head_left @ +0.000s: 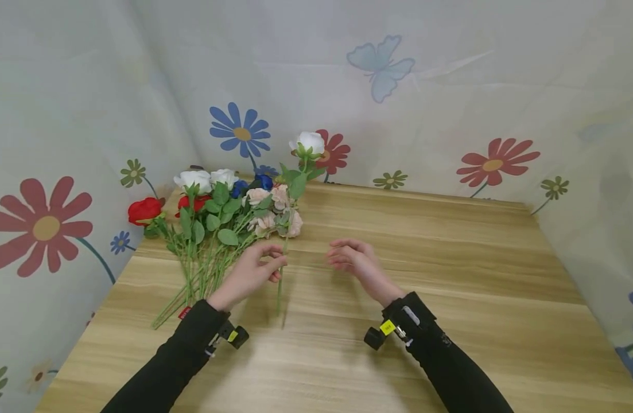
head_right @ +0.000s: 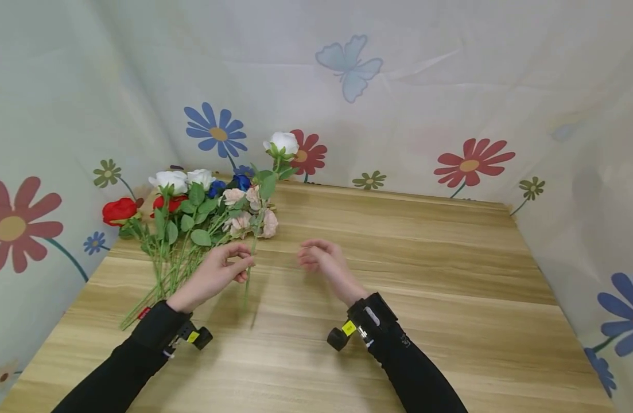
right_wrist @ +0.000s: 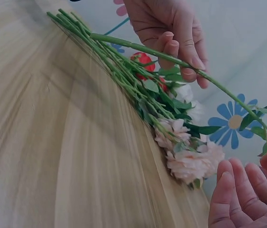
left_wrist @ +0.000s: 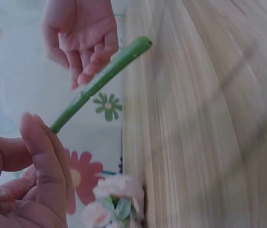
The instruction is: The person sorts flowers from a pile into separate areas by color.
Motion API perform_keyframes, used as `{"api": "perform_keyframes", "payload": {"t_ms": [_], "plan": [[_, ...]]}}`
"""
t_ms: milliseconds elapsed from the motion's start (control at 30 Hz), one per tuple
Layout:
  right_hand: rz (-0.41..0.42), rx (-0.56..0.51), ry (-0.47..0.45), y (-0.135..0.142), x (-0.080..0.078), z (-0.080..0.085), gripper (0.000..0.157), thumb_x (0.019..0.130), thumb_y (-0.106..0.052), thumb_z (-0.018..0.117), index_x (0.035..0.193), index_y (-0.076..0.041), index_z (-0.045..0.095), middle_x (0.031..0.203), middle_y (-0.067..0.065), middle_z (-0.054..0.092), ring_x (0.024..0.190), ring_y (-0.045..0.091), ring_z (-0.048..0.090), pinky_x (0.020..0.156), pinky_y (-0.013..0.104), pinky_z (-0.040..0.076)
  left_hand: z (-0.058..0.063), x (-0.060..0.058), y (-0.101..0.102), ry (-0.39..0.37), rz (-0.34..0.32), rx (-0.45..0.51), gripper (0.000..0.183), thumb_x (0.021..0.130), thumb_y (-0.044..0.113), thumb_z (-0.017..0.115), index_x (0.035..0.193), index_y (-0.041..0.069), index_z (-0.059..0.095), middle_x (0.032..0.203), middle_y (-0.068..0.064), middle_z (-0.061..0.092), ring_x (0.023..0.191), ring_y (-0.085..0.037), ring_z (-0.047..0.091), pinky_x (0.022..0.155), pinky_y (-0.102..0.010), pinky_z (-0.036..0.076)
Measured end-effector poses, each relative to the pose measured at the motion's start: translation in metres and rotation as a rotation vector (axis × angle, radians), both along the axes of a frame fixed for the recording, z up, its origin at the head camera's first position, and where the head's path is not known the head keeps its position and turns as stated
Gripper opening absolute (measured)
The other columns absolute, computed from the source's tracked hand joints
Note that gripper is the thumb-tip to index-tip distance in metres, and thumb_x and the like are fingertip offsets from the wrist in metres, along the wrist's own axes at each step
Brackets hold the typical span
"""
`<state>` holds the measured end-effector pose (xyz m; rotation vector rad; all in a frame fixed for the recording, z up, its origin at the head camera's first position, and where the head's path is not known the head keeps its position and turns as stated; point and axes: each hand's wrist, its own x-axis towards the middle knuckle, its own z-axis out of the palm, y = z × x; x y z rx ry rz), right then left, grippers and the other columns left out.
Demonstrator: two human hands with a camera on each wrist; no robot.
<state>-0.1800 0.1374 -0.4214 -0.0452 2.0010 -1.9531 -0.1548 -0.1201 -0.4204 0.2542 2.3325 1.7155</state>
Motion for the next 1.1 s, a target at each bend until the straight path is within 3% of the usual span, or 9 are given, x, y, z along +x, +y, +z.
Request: {"api": "perform_keyframes", "payload": {"t_ms": [267, 500, 733, 933, 1100], "plan": [[-0.028, 0.022, 0.03, 0.017, -0.005, 0.004, 0.04, 0.103, -0.014, 0.048, 0.134, 0.011, 0.052, 0.107, 0.003, 0.068, 0.097, 0.015, 0.068, 0.092, 0.031, 0.056, -0.003, -0.006, 0.041, -0.063, -0.057, 0.076, 0.034, 0.101, 0.008, 0.06, 0.13, -0.009, 0.056, 0.112, -0.02, 0.063, 0.07, -0.009, 0.064, 0.078, -0.039, 0.062], [-0.042, 0.032, 0.064, 0.025, -0.01, 0.008, 0.043, 0.105, -0.02, 0.046, 0.134, 0.011, 0.052, 0.11, 0.005, 0.067, 0.096, 0.012, 0.067, 0.095, 0.032, 0.056, -0.011, -0.009, 0.068, -0.053, -0.082, 0.126, 0.03, 0.1, 0.008, 0.061, 0.123, -0.011, 0.061, 0.115, -0.029, 0.067, 0.071, -0.006, 0.065, 0.078, -0.037, 0.062], [-0.037, 0.026, 0.06, 0.028, -0.012, 0.01, 0.048, 0.108, -0.027, 0.043, 0.137, 0.01, 0.052, 0.12, 0.012, 0.066, 0.099, 0.013, 0.067, 0.095, 0.03, 0.055, -0.014, -0.008, 0.086, -0.039, -0.115, 0.132, 0.026, 0.1, 0.01, 0.061, 0.116, -0.01, 0.065, 0.106, -0.03, 0.068, 0.071, -0.005, 0.064, 0.076, -0.032, 0.062], [-0.078, -0.015, 0.059, 0.026, -0.013, 0.012, 0.048, 0.106, -0.026, 0.051, 0.133, 0.013, 0.053, 0.105, 0.002, 0.068, 0.09, 0.009, 0.064, 0.087, 0.024, 0.055, -0.015, -0.007, 0.097, -0.03, -0.129, 0.138, 0.027, 0.1, 0.01, 0.061, 0.113, -0.012, 0.066, 0.102, -0.03, 0.069, 0.068, -0.003, 0.064, 0.073, -0.03, 0.062], [-0.102, 0.011, 0.075, 0.025, -0.014, 0.012, 0.042, 0.103, -0.025, 0.058, 0.128, 0.01, 0.059, 0.099, -0.001, 0.068, 0.085, 0.006, 0.062, 0.083, 0.02, 0.054, -0.015, -0.005, 0.103, -0.059, -0.115, 0.132, 0.026, 0.1, 0.011, 0.062, 0.114, -0.01, 0.067, 0.101, -0.026, 0.07, 0.068, -0.003, 0.064, 0.072, -0.026, 0.061]]}}
